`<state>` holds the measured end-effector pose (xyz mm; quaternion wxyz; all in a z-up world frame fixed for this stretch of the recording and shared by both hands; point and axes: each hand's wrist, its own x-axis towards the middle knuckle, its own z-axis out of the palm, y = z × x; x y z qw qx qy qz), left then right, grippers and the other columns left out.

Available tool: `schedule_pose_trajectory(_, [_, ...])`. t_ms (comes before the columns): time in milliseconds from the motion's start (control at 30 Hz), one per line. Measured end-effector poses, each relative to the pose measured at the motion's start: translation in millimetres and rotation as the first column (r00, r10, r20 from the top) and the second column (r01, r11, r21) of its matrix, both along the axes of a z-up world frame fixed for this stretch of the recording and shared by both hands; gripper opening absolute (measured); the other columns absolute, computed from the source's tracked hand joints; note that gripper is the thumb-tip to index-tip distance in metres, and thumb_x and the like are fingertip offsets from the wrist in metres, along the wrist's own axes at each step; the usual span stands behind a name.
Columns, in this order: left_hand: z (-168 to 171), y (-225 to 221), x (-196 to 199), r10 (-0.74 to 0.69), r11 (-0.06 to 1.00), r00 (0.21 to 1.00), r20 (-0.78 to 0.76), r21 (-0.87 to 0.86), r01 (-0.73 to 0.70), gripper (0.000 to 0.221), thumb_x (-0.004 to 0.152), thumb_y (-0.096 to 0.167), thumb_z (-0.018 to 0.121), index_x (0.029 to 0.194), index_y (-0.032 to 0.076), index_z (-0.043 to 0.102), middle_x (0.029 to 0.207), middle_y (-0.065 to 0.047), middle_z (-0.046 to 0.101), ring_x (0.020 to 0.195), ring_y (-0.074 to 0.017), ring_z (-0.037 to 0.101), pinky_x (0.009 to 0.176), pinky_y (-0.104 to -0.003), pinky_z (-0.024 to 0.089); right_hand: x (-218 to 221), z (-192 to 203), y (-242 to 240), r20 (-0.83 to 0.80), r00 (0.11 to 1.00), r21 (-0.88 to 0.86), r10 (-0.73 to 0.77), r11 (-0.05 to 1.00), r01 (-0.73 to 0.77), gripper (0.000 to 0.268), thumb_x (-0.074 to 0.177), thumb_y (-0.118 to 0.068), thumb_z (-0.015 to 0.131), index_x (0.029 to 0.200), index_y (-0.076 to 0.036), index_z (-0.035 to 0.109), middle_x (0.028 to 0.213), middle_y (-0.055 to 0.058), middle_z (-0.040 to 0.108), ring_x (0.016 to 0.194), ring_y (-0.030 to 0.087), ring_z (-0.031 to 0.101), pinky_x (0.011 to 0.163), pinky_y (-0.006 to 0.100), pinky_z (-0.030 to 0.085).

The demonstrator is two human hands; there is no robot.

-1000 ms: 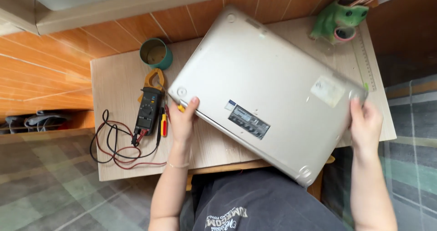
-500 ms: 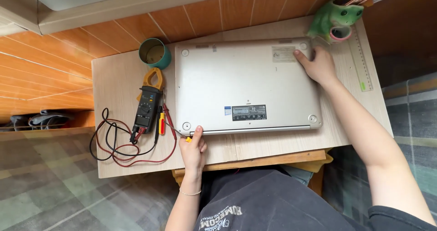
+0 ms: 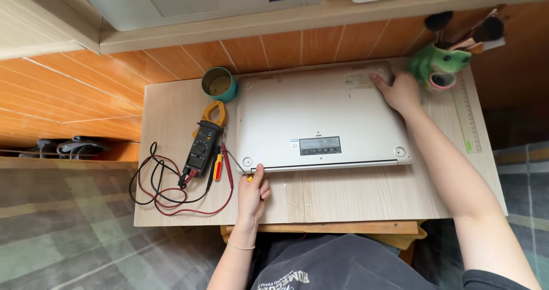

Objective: The recorder uses a screwdriver to remove screws from the bottom cover of a laptop and then removes the cover to reveal internal components.

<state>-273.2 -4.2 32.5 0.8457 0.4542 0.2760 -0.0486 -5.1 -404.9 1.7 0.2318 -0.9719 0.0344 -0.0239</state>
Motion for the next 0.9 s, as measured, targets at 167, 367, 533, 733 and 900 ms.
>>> schedule_pose_trajectory(167, [-4, 7, 16, -0.051, 0.994, 0.996, -0.076, -0.101, 0.043, 0.020, 0.102, 0.022, 0.061, 0.093, 0.007, 0.054, 0.066, 0.004, 0.043, 0.050, -0.0053, 0.034, 0.043, -0.021, 0.030, 3, -9, 1, 0.190, 0.980, -0.135, 0.060, 0.990, -0.035, 0.072, 0.103, -0.058, 0.070, 0.089, 0.013, 0.070, 0.100, 0.034, 0.065, 0.086, 0.048, 0.065, 0.077, 0.054, 0.053])
schedule_pose_trajectory(367, [-23, 14, 25, -0.133, 0.975, 0.987, -0.086, -0.190, 0.115, 0.021, 0.104, 0.022, 0.062, 0.092, 0.007, 0.054, 0.068, 0.004, 0.041, 0.053, -0.0053, 0.036, 0.044, -0.021, 0.032, 5, -11, -5, 0.164, 0.983, -0.237, 0.088, 0.970, -0.047, 0.064, 0.114, -0.049, 0.067, 0.094, 0.012, 0.071, 0.109, 0.034, 0.062, 0.090, 0.049, 0.064, 0.080, 0.054, 0.054])
schedule_pose_trajectory(533, [-1, 37, 16, -0.231, 0.949, 0.972, -0.034, -0.228, 0.218, 0.023, 0.105, 0.019, 0.061, 0.093, 0.000, 0.056, 0.092, -0.006, 0.065, 0.056, -0.0065, 0.041, 0.048, -0.022, 0.037, -40, 27, 34, 0.256, 0.951, -0.326, 0.176, 0.941, -0.086, 0.045, 0.101, -0.036, 0.073, 0.116, 0.006, 0.069, 0.119, 0.027, 0.061, 0.097, 0.044, 0.063, 0.074, 0.053, 0.052])
schedule_pose_trajectory(733, [21, 85, -46, -0.544, 0.806, 0.830, 0.121, 0.348, 0.478, 0.049, 0.102, 0.010, 0.060, 0.146, -0.007, 0.049, 0.120, -0.008, 0.071, 0.088, -0.0060, 0.057, 0.076, -0.022, 0.049, -126, 80, 119, 0.338, 0.830, -0.251, 0.443, 0.893, -0.374, 0.039, 0.106, -0.030, 0.074, 0.134, -0.004, 0.067, 0.118, 0.017, 0.060, 0.110, 0.037, 0.062, 0.090, 0.047, 0.053])
schedule_pose_trajectory(900, [65, 74, -81, -0.425, 0.698, 0.905, -0.009, 0.633, 0.334, 0.053, 0.101, 0.012, 0.055, 0.153, 0.003, 0.045, 0.112, -0.006, 0.074, 0.075, -0.0145, 0.063, 0.076, -0.028, 0.056, -151, 83, 192, 0.320, 0.620, -0.089, 0.716, 0.674, -0.733, 0.038, 0.095, -0.028, 0.074, 0.127, -0.007, 0.068, 0.119, 0.016, 0.066, 0.111, 0.034, 0.064, 0.094, 0.045, 0.055])
